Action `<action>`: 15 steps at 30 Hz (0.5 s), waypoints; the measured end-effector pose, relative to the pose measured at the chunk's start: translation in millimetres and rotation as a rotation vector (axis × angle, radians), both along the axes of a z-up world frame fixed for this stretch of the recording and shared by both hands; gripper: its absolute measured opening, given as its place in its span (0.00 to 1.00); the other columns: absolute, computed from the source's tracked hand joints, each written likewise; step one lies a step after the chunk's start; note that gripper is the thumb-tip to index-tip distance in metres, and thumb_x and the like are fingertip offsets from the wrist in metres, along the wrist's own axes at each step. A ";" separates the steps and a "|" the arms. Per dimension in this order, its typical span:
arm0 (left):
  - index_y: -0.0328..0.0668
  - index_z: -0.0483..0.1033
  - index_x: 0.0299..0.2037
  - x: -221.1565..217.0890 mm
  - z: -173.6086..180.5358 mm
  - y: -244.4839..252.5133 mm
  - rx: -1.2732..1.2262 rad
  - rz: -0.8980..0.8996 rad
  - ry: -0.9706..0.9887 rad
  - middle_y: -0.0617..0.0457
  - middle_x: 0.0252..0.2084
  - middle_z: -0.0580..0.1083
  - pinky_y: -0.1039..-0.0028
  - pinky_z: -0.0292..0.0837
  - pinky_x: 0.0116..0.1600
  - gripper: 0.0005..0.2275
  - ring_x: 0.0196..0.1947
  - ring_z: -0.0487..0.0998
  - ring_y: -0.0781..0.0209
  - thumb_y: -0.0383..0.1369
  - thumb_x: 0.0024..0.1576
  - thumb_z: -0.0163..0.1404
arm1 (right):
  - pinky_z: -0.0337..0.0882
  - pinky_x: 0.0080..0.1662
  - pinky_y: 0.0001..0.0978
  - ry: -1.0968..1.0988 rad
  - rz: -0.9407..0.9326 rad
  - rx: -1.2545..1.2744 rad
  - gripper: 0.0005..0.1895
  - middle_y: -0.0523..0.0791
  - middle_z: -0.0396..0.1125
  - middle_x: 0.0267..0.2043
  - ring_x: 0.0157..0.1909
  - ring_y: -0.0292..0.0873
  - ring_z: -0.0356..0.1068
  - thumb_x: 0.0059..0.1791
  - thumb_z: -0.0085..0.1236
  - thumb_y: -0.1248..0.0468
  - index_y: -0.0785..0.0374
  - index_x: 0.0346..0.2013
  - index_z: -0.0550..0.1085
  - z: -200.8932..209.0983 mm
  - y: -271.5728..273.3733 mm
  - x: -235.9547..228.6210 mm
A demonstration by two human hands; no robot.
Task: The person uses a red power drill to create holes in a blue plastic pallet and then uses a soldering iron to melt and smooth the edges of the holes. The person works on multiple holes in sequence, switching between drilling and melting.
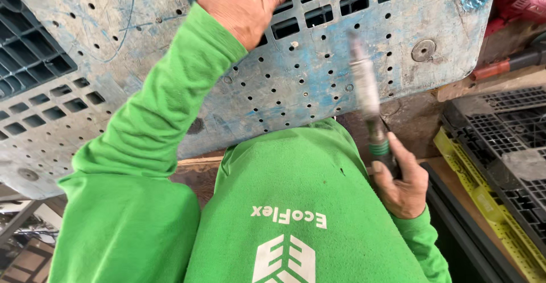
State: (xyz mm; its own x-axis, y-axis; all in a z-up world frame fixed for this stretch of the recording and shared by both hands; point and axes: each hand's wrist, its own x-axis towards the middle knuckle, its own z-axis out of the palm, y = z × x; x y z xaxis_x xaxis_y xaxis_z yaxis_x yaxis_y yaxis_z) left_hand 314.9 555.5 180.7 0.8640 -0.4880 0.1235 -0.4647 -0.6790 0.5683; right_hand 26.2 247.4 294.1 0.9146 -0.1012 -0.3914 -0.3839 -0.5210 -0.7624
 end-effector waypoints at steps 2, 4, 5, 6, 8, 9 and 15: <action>0.43 0.78 0.35 -4.3 -8.4 -4.7 0.020 -0.030 0.085 0.46 0.27 0.74 0.59 0.72 0.30 0.20 0.27 0.77 0.44 0.49 0.72 0.49 | 0.72 0.50 0.28 0.022 0.091 -0.075 0.30 0.51 0.73 0.48 0.44 0.40 0.73 0.50 0.64 0.69 0.68 0.67 0.68 -1.8 7.6 3.0; 0.42 0.77 0.31 -6.2 -14.2 -5.2 0.008 -0.065 0.152 0.46 0.25 0.73 0.57 0.72 0.30 0.22 0.26 0.77 0.43 0.49 0.72 0.48 | 0.73 0.45 0.28 0.053 0.101 -0.099 0.31 0.49 0.72 0.42 0.40 0.38 0.73 0.48 0.66 0.71 0.67 0.66 0.69 -4.0 19.6 4.5; 0.43 0.77 0.31 -6.3 -15.8 -4.4 -0.029 -0.074 0.126 0.46 0.24 0.73 0.57 0.72 0.31 0.21 0.26 0.77 0.44 0.47 0.72 0.47 | 0.73 0.46 0.28 0.023 0.104 -0.098 0.31 0.50 0.72 0.43 0.40 0.38 0.73 0.48 0.66 0.72 0.66 0.66 0.69 -5.0 23.5 6.3; 0.44 0.77 0.30 -6.0 -16.8 -3.4 -0.067 -0.084 0.100 0.46 0.24 0.72 0.57 0.72 0.31 0.20 0.26 0.77 0.44 0.46 0.72 0.46 | 0.73 0.47 0.28 -0.008 0.107 -0.097 0.32 0.50 0.72 0.44 0.41 0.39 0.73 0.48 0.66 0.73 0.66 0.66 0.68 -5.9 27.7 7.7; 0.42 0.76 0.29 -4.8 -17.0 -0.6 -0.048 -0.092 0.124 0.46 0.20 0.70 0.58 0.71 0.28 0.21 0.23 0.75 0.44 0.46 0.72 0.46 | 0.73 0.47 0.28 -0.027 0.100 -0.090 0.32 0.50 0.72 0.44 0.41 0.39 0.73 0.47 0.65 0.74 0.65 0.66 0.68 -6.5 33.8 11.2; 0.41 0.75 0.28 -3.9 -16.8 0.7 -0.038 -0.098 0.138 0.46 0.19 0.69 0.58 0.70 0.27 0.22 0.21 0.75 0.44 0.46 0.72 0.46 | 0.72 0.46 0.28 -0.012 0.087 -0.088 0.32 0.49 0.72 0.43 0.40 0.39 0.72 0.48 0.65 0.74 0.66 0.66 0.68 -6.0 36.2 12.4; 0.42 0.75 0.27 -0.5 -14.7 0.2 -0.072 -0.100 0.203 0.48 0.17 0.67 0.59 0.67 0.24 0.23 0.18 0.73 0.46 0.47 0.72 0.49 | 0.73 0.46 0.28 0.016 0.077 -0.107 0.32 0.50 0.72 0.43 0.41 0.39 0.73 0.48 0.65 0.74 0.66 0.66 0.68 -1.2 42.0 20.6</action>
State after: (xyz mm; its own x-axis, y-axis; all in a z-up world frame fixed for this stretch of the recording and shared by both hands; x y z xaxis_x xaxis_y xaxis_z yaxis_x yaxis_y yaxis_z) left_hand 314.4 555.7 166.0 0.8225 -0.5687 -0.0104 -0.3987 -0.5895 0.7025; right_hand 46.7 289.4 292.9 0.9152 -0.0727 -0.3965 -0.3510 -0.6274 -0.6951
